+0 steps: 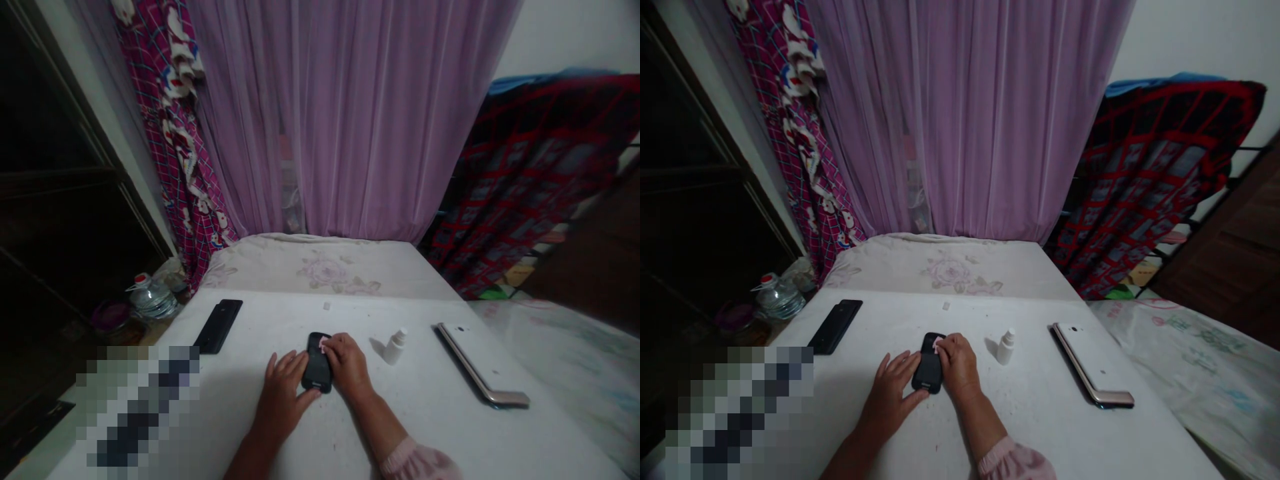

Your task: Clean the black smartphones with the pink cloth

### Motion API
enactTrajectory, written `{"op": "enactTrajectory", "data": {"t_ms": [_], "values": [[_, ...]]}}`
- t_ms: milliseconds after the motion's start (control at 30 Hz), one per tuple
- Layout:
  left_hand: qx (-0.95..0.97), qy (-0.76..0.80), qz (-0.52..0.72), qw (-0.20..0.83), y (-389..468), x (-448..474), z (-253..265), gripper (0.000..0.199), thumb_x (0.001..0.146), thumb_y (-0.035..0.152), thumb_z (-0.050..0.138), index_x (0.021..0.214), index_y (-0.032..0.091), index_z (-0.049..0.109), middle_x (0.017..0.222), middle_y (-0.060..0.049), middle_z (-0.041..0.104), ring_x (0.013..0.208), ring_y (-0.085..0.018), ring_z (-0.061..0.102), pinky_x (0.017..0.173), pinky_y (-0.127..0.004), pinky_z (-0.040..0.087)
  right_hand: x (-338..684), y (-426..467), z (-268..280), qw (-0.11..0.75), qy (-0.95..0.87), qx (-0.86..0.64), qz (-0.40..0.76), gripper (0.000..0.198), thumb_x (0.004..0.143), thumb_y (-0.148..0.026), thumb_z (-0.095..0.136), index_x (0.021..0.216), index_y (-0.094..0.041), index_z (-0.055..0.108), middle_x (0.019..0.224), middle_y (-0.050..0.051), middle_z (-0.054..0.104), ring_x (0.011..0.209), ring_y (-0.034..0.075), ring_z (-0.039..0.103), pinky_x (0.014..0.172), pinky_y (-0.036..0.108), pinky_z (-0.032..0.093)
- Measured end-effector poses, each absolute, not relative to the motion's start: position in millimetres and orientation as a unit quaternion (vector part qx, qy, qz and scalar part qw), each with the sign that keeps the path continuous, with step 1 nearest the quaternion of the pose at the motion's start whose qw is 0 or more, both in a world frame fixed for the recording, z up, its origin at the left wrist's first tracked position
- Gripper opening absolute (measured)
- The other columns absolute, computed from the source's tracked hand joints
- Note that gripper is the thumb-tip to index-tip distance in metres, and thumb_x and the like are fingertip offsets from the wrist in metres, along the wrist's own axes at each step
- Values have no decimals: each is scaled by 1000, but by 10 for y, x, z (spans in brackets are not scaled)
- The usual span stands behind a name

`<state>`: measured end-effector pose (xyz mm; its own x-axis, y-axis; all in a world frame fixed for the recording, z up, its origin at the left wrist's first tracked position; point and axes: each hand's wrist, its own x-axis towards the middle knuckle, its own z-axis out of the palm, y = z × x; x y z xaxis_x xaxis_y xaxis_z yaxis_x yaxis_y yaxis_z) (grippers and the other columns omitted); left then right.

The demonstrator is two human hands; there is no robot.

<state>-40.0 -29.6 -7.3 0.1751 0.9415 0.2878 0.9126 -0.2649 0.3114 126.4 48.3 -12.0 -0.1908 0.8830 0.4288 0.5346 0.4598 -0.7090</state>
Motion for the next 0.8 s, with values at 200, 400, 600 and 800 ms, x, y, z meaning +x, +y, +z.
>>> {"op": "enactTrajectory", "data": {"t_ms": [200, 400, 600, 800], "values": [[773, 599, 211, 15, -309, -420, -123, 55, 85, 43, 64, 135, 22, 51, 132, -11, 59, 125, -31, 52, 108, -57, 32, 1321, 87, -128, 412, -757, -443, 246, 23, 87, -15, 51, 86, -22, 73, 83, 6, 63, 79, 18, 61, 71, 29, 49], [769, 604, 209, 33, -328, -410, -87, 55, 86, 43, 63, 135, 20, 50, 134, -11, 58, 128, -29, 49, 110, -57, 29, 1333, -133, -140, 414, -766, -427, 242, 23, 86, -14, 51, 87, -21, 73, 83, 7, 63, 80, 18, 61, 72, 29, 50], [765, 608, 207, 50, -340, -391, -28, 56, 84, 38, 67, 135, 23, 50, 134, -10, 58, 128, -30, 49, 110, -58, 28, 1272, 172, -148, 432, -740, -466, 222, 23, 87, -18, 50, 83, -21, 73, 81, 6, 64, 79, 19, 61, 73, 30, 50], [759, 608, 222, 68, -341, -364, 36, 55, 83, 37, 68, 134, 24, 51, 132, -11, 60, 126, -30, 50, 109, -59, 28, 1220, 645, -202, 445, -715, -505, 187, 29, 89, -32, 48, 84, -21, 74, 81, 7, 65, 78, 19, 61, 73, 32, 49]]}}
